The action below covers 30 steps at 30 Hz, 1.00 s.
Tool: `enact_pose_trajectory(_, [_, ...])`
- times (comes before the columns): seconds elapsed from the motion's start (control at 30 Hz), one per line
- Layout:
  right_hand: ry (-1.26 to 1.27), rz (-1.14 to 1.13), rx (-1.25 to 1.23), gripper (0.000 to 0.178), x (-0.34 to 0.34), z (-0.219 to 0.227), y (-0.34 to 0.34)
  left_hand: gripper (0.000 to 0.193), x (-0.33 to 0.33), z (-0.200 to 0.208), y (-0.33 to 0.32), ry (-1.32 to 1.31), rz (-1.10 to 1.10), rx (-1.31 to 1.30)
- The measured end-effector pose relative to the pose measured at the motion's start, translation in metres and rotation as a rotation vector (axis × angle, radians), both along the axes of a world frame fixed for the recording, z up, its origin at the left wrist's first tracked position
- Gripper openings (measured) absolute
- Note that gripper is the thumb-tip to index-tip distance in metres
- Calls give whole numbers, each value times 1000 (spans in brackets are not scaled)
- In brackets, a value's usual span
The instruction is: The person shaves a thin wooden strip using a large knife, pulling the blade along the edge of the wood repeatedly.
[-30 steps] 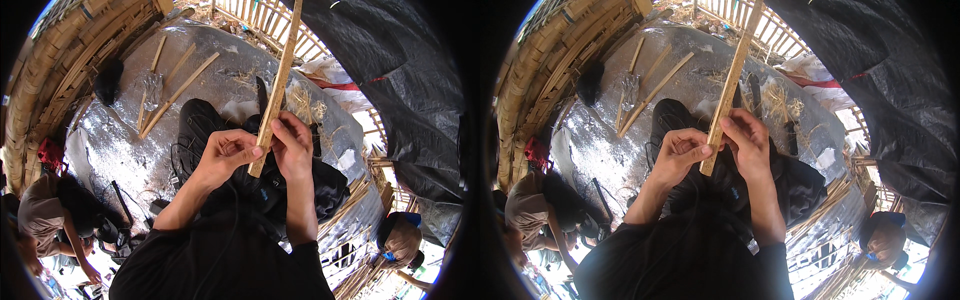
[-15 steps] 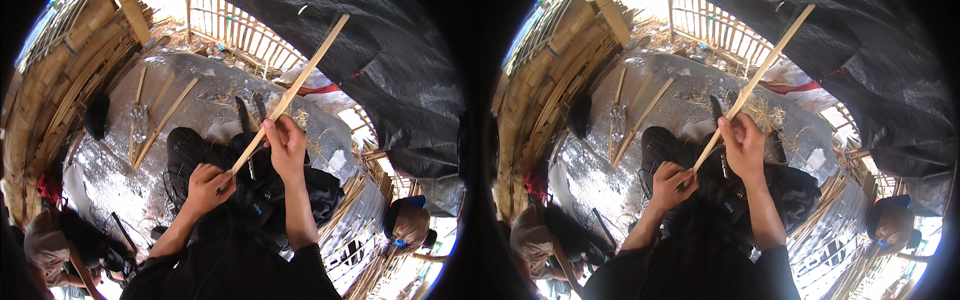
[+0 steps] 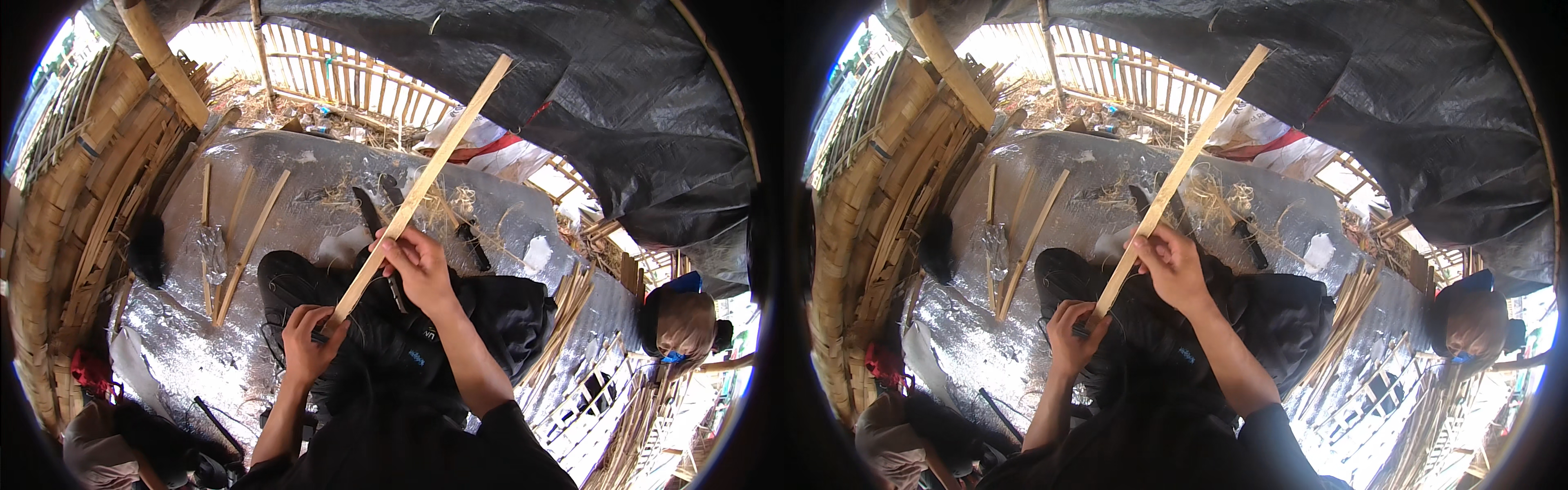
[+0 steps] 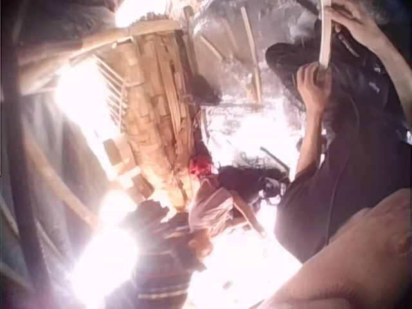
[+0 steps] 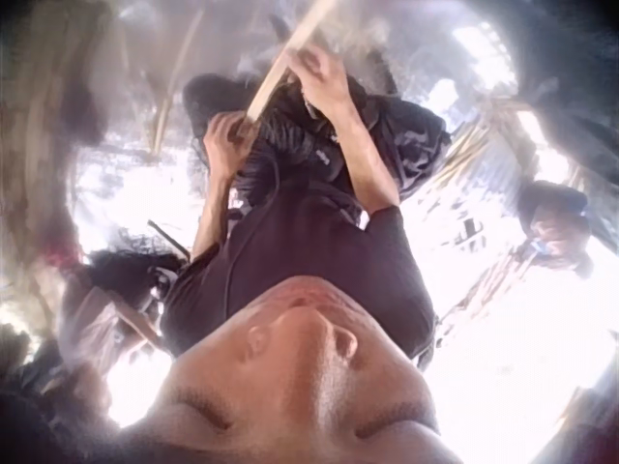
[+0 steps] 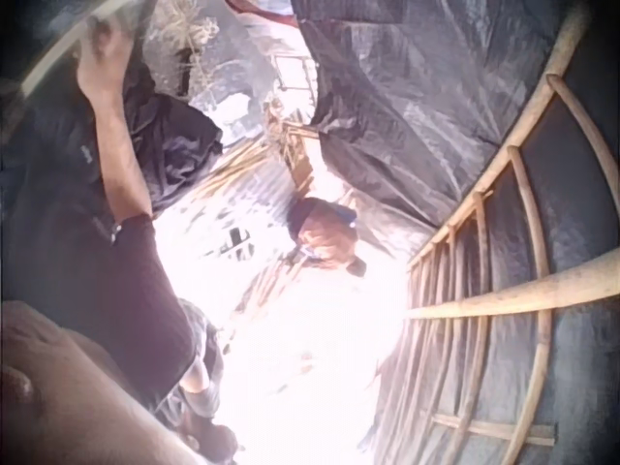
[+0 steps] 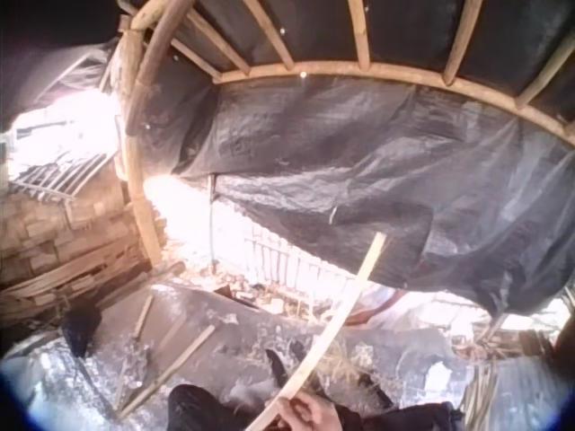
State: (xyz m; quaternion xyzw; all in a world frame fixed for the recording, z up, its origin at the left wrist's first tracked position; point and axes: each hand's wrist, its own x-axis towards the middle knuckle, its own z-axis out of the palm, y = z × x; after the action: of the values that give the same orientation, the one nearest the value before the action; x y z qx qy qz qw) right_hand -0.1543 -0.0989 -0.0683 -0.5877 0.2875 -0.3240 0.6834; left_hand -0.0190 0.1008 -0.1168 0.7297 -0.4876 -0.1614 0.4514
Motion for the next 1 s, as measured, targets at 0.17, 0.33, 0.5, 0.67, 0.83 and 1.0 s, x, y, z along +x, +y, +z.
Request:
enact_pose_trajectory(0.17, [10,-20,55,22,-5,-21,-19,55,1,30,-13,-1,-166,-16])
enact_pose_trajectory(0.33, [121,172,-258,18,-8,-11,-41,56,42,32,-21,359,-39,-172])
enact_pose_trajectory(0.5, [362,318,-368,17,-19,7,-43,77,99,99,-59,640,-27,-689])
enact_pose_trajectory(0.67, [388,345,-356,18,-19,-9,-26,74,79,148,-86,643,-149,-914])
enact_pose_trajectory(0.83, [327,-130,-825,26,-5,-36,-19,39,77,133,-80,665,-59,-935])
enact_pose_trajectory(1.0, [482,-328,-349,27,-23,-98,-30,42,79,165,-87,556,60,-1099])
